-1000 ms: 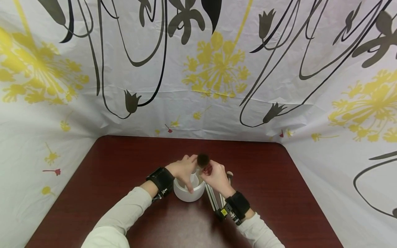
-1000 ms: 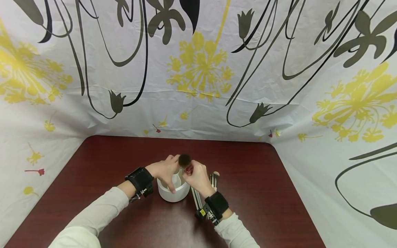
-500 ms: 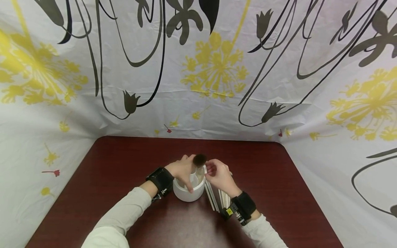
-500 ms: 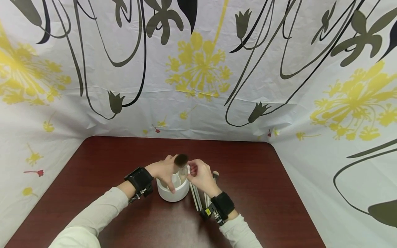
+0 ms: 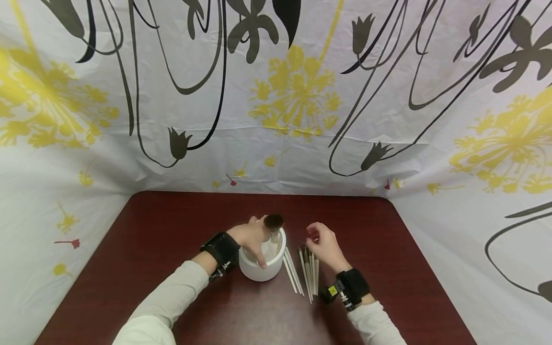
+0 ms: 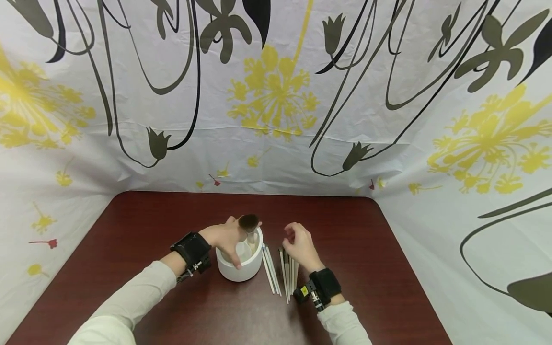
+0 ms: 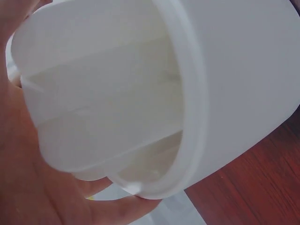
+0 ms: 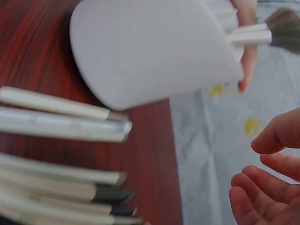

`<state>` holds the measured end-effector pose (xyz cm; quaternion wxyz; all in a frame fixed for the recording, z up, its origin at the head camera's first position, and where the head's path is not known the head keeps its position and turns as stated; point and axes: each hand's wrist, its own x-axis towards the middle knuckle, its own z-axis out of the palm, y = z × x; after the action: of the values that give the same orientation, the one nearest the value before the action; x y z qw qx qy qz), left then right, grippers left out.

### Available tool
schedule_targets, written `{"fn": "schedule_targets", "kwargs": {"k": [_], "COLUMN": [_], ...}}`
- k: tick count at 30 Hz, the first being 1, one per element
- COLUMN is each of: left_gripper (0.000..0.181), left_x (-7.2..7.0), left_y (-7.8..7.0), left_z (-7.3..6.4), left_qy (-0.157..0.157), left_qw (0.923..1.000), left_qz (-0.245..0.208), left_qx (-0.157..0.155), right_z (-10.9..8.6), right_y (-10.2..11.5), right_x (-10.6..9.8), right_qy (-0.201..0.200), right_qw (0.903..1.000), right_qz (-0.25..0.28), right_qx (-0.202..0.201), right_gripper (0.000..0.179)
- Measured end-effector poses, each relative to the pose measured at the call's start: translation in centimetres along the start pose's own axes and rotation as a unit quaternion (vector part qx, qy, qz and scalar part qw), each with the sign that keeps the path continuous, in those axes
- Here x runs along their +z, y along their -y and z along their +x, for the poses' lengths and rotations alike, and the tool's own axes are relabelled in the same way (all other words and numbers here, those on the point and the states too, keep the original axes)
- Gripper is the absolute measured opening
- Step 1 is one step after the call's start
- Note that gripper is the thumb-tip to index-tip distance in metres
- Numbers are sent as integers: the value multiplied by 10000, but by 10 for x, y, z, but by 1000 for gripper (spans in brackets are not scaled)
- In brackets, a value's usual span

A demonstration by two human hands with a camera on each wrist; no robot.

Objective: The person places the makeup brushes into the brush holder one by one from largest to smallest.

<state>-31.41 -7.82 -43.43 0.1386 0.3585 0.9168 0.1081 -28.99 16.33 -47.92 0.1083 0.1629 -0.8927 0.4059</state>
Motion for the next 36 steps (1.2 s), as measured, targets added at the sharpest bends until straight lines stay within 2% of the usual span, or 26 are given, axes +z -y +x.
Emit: {"fn": "schedule_targets", "kwargs": {"k": [4,14,22,28,36], "left_gripper": [103,113,105,109,110], "left_x": [-4,-5,-5,-7,-6], "left_y": [2,9,12,11,14], "left_z": [-2,-8,-10,-13,-15], "left_qy": [93,127,115,87,66], "left_qw": [9995,9967,9972,9968,9957], "left_qz": [-287,-740,-640,-709,-788], "left_qx": [-16,-308,-364,-354,-475], "right_z": [-5,-12,-19,-23,-26], "right_y": [-12,-44,-60,-65,-64], "right_x": [-3,-3,9,15,19], "right_qy": [63,321,257,339,773], "right_qw": [9996,9945,9909,9877,9799], "right_qz": [-116,-525,-851,-967,-918], "right_qx": [253,852,1012,1185,1590], "right_gripper": [22,26,31,33,40]}}
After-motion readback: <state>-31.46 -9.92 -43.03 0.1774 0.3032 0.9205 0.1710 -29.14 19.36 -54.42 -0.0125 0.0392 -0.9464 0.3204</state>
